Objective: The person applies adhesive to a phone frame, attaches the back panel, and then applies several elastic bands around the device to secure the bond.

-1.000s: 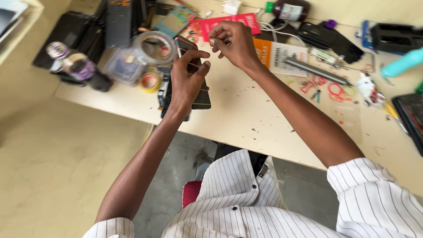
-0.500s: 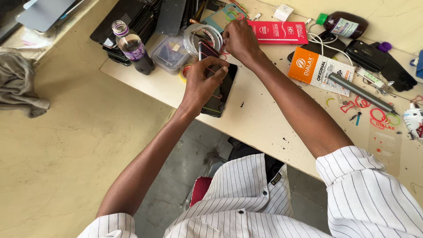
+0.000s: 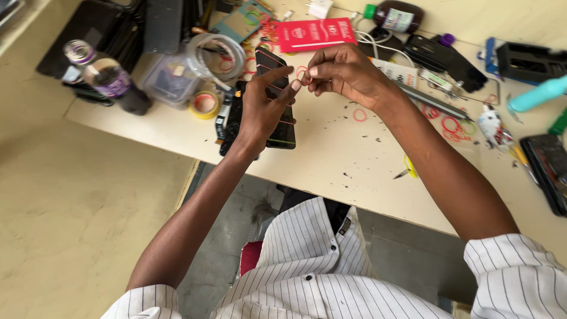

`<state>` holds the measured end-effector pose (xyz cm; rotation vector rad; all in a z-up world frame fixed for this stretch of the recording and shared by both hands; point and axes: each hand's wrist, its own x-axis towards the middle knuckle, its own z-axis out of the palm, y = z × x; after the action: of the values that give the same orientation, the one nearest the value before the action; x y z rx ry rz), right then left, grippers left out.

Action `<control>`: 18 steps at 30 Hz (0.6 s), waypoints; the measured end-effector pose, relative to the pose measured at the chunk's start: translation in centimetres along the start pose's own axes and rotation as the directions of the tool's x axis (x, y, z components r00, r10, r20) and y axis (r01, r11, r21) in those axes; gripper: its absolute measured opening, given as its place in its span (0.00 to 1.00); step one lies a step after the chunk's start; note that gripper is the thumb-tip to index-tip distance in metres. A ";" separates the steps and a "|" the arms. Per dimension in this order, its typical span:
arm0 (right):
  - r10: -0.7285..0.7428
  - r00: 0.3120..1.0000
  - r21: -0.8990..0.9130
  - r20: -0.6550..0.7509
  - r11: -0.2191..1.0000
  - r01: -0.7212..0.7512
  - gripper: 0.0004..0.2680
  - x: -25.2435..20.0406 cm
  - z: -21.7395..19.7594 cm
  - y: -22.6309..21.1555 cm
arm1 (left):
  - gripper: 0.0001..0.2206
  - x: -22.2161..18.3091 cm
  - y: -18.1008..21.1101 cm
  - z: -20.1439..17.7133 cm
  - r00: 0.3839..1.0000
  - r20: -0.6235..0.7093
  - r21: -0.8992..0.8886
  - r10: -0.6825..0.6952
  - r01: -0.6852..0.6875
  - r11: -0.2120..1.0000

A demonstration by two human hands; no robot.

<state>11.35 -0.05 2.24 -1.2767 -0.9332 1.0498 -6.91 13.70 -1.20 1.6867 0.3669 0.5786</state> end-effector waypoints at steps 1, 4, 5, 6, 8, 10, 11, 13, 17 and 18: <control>-0.025 1.000 -0.008 -0.010 1.000 0.025 0.04 -1.6 -0.3 -0.2 | 0.17 0.2 -0.2 1.0 0.998 0.056 -0.021 0.043 -0.042 0.999; -0.098 0.991 -0.105 -0.090 0.991 0.088 0.04 -5.9 -1.4 -0.6 | 0.13 0.4 0.4 4.1 0.976 0.215 -0.175 0.014 0.025 0.984; -0.124 0.985 -0.149 -0.121 0.983 0.105 0.04 -7.2 -1.7 -0.6 | 0.13 0.4 1.0 5.0 0.956 0.277 -0.264 -0.100 0.176 0.948; -0.133 0.981 -0.134 -0.142 0.984 0.114 0.04 -8.4 -2.1 -0.6 | 0.12 0.2 1.6 6.0 0.915 0.347 -0.336 -0.207 0.327 0.883; -0.149 0.973 -0.106 -0.179 0.986 0.131 0.05 -10.6 -2.7 -0.6 | 0.10 -0.3 2.6 7.9 0.907 0.390 -0.315 -0.161 0.295 0.902; -0.149 0.965 -0.129 -0.216 0.984 0.123 0.04 -12.4 -3.0 -0.5 | 0.09 -0.6 3.1 9.3 0.901 0.420 -0.288 -0.109 0.246 0.925; -0.148 0.962 -0.140 -0.231 0.983 0.118 0.04 -13.1 -3.2 -0.5 | 0.10 -0.6 3.2 10.0 0.900 0.428 -0.275 -0.079 0.213 0.938; -0.179 0.934 -0.194 -0.309 0.973 0.122 0.03 -14.4 -3.2 -0.1 | 0.10 -0.6 3.0 11.3 0.897 0.440 -0.263 -0.044 0.176 0.949; -0.186 0.860 -0.226 -0.475 0.970 0.085 0.10 -16.1 -3.2 1.1 | 0.07 -0.4 2.1 13.8 0.886 0.255 -0.075 0.387 -0.381 0.922; -0.212 0.849 -0.309 -0.484 0.949 0.061 0.08 -16.3 -3.2 1.5 | 0.06 -0.4 2.1 14.3 0.781 0.202 0.053 0.591 -0.611 0.790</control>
<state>9.79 -16.60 0.86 -1.5977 -0.7574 0.4229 0.61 1.41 -0.98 1.9541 -0.3015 0.8796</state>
